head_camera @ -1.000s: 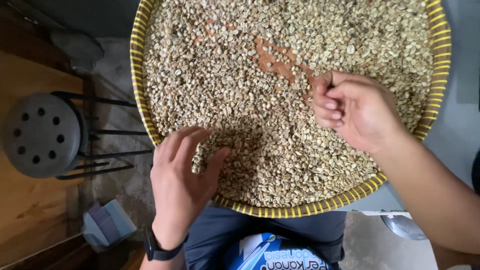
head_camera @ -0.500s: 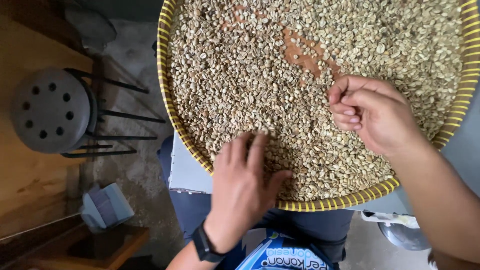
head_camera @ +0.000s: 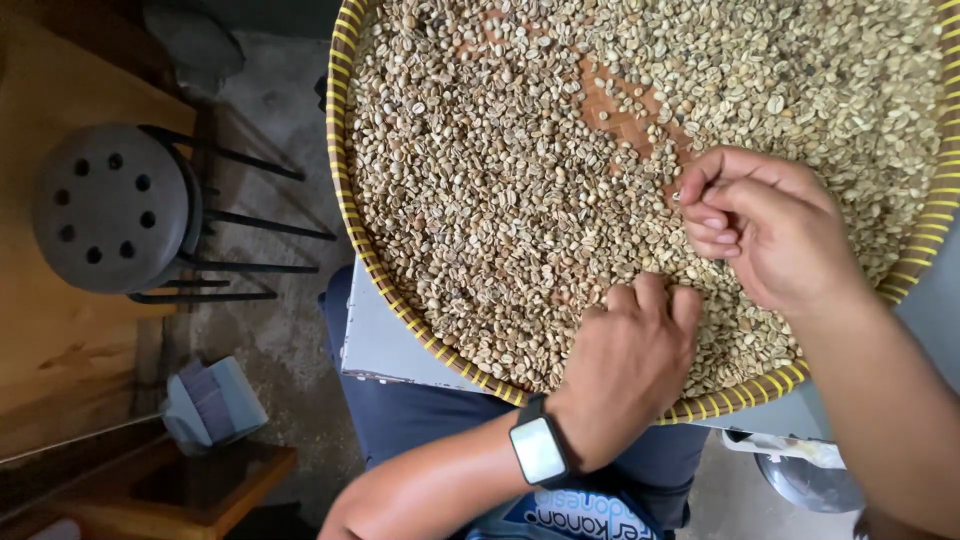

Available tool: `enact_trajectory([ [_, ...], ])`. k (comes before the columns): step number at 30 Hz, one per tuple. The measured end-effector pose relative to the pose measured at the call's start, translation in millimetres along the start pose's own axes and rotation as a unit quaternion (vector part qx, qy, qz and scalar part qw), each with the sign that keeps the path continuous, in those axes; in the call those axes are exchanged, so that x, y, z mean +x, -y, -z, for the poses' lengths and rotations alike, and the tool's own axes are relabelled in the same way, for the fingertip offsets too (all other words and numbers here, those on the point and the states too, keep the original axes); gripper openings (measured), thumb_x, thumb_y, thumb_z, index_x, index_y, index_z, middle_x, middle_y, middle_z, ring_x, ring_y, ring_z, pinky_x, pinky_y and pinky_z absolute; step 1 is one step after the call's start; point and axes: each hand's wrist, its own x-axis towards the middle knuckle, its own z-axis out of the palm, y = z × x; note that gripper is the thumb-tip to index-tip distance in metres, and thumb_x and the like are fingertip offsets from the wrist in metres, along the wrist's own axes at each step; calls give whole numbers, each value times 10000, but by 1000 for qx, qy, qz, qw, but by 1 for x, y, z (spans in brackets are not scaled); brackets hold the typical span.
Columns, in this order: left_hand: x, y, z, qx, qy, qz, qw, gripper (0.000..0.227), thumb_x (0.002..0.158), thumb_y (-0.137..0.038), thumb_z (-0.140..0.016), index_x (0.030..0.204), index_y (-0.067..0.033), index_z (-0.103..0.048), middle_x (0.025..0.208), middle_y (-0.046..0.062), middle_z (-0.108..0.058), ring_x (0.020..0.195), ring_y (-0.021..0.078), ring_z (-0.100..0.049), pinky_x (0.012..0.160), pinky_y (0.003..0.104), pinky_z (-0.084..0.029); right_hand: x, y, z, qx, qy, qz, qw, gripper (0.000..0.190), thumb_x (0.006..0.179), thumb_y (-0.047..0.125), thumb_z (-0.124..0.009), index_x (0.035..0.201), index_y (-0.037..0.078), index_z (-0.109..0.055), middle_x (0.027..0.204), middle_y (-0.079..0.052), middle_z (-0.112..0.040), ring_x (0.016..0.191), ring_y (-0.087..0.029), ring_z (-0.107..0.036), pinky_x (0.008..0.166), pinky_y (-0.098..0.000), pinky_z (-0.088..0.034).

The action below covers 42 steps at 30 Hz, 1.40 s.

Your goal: Sorting green coffee beans in a woven tray to remove defects and debris

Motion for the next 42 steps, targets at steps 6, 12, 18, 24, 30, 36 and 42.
enact_trajectory([
  [6,24,44,0,35,-31,-69,997,240,1022,-45,-422,837,-117,-558,583,-45,-504,400,97,-447,293,296,-335,2,4,6,-8,-9,32,999,260,839,-83,-318,889,13,-554,625,-28,-379,521,-110,-302,478,-247,-216],
  [12,89,113,71,-214,140,-95,962,118,1025,-171,-595,1098,-125,-675,639,-17,-659,523,121,-630,468,230,-552,3,2,11,-30,5,43,999,301,893,-85,-281,891,37,-556,641,-14,-404,514,-103,-319,456,-235,-244],
  [18,108,179,68,-218,-71,-263,937,227,897,-30,-792,1116,-14,-732,1187,195,-704,1101,352,-686,961,452,-578,3,1,11,-33,-4,41,999,273,871,-81,-293,893,20,-546,643,-11,-363,519,-105,-282,465,-247,-216],
  [24,100,216,36,-84,-113,-148,979,284,972,-182,-705,1214,-34,-717,1332,239,-611,1246,438,-538,1026,585,-446,-6,12,-4,-445,139,88,880,87,906,58,-668,928,105,-738,474,78,-471,381,-34,-391,324,-136,-333],
  [30,96,213,38,-75,-118,-133,981,268,971,-174,-714,1207,-46,-717,1320,235,-618,1261,426,-537,1032,585,-456,-9,-14,-17,-610,222,175,740,204,900,191,-654,1075,161,-753,942,41,-807,605,-133,-763,589,-333,-654],
  [36,95,213,39,-68,-136,-133,979,251,977,-204,-716,1179,-55,-719,1290,214,-620,1224,407,-563,989,550,-462,-9,-14,-22,-638,206,218,709,68,909,197,-685,936,161,-736,813,61,-759,626,-159,-709,558,-372,-585],
  [42,93,196,60,-241,-165,-241,926,87,899,73,-690,880,-12,-693,866,110,-667,776,252,-634,703,386,-533,-8,-9,-21,-573,192,145,784,36,930,136,-623,909,158,-642,480,96,-499,349,-45,-413,324,-222,-319],
])
